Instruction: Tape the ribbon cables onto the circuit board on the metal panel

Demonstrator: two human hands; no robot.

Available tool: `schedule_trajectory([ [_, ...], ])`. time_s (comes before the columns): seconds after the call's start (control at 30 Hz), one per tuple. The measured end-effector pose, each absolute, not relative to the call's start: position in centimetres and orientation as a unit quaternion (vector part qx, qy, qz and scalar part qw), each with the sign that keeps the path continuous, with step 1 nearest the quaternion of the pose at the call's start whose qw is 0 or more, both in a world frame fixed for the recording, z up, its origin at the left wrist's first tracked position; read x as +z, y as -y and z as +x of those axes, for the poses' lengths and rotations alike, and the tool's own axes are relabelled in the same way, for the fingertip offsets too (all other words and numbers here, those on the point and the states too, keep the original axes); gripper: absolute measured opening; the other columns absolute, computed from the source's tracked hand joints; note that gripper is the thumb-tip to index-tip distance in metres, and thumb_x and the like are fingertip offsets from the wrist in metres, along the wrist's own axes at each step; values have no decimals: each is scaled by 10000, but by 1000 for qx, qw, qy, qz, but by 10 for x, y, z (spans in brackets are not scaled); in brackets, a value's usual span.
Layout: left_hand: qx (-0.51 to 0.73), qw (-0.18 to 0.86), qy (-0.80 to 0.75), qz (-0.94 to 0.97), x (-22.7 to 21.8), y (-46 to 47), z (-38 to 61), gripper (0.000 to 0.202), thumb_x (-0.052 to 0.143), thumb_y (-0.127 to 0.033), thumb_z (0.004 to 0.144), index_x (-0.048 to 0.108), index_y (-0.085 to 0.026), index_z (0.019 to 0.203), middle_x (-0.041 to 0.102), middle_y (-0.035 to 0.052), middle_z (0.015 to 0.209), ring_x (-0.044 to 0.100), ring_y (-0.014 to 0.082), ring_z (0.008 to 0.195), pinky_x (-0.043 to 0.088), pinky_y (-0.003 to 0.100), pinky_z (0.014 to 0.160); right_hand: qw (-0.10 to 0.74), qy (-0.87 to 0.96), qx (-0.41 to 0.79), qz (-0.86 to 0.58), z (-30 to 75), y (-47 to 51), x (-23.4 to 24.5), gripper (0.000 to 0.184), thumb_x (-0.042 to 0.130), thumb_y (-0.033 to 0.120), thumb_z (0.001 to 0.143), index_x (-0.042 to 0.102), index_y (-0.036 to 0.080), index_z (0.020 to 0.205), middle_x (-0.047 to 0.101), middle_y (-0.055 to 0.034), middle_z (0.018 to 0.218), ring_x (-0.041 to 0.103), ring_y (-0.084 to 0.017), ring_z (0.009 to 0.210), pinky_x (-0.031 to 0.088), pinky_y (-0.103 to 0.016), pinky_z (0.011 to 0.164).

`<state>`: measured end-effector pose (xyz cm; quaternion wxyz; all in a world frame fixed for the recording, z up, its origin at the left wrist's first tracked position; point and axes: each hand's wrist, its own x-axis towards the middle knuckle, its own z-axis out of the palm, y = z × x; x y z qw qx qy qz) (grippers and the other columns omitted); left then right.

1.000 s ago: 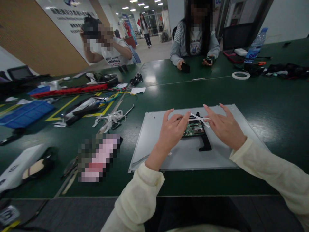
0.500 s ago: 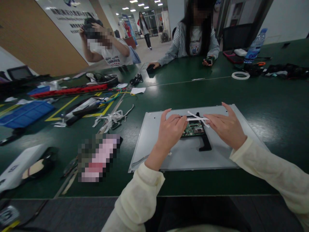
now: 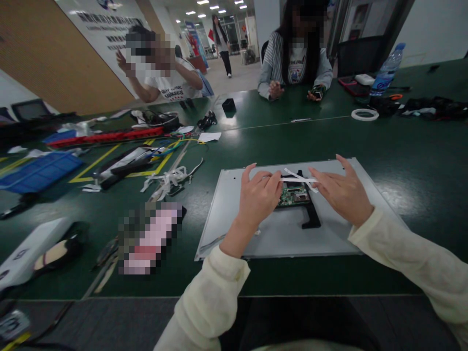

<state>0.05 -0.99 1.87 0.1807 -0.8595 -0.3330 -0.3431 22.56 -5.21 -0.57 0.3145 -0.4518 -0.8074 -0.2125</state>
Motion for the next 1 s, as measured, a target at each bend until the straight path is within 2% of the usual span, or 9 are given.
schedule_trajectory([
  [0.2,-333,181,354,-855,16,8,0,295,468,-168,884,597,-157,1149,701,38,765,627,179,808,332,455,1010,301,809,-225,-452,225,53,-4,366,425,123,915,498,103,1273,711,-89,1002,679,-168,867,302,-508,1085],
  [0.37,-334,173,381,-845,18,11,3,470,488,-199,880,449,-189,1348,668,73,1027,578,202,1003,289,414,1041,295,809,-217,-460,223,54,-2,329,441,174,916,557,120,1219,715,-82,991,680,-169,852,298,-505,1085],
  [0.5,-343,163,394,-837,19,11,6,554,502,-228,872,363,-195,1407,570,102,1248,495,229,1161,259,407,1070,304,806,-210,-462,222,54,0,308,441,180,918,585,112,1182,715,-81,985,679,-162,841,294,-480,1094],
  [0.63,-364,150,406,-825,19,10,5,603,497,-261,875,297,-159,1435,495,144,1340,446,251,1232,261,430,1082,309,801,-210,-469,223,53,-1,302,437,180,919,590,122,1173,722,-65,946,680,-153,805,290,-486,1092],
  [0.8,-358,150,368,-845,20,14,7,550,523,-269,875,367,-191,1396,450,137,1393,372,268,1316,219,471,1114,315,801,-207,-465,223,53,-3,294,433,186,922,585,128,1168,721,-59,963,679,-154,811,262,-503,1099],
  [0.9,-337,160,324,-870,19,17,9,461,525,-214,880,443,-240,1333,492,93,1371,366,252,1329,195,494,1128,315,807,-197,-460,220,54,-2,293,430,194,927,581,143,1172,720,-53,967,678,-154,823,256,-497,1102],
  [1.0,-326,164,283,-887,17,18,9,380,507,-175,894,492,-245,1268,580,63,1278,434,217,1280,195,506,1130,306,819,-176,-451,217,56,-1,304,421,197,930,571,140,1189,715,-59,986,673,-158,856,252,-494,1105],
])
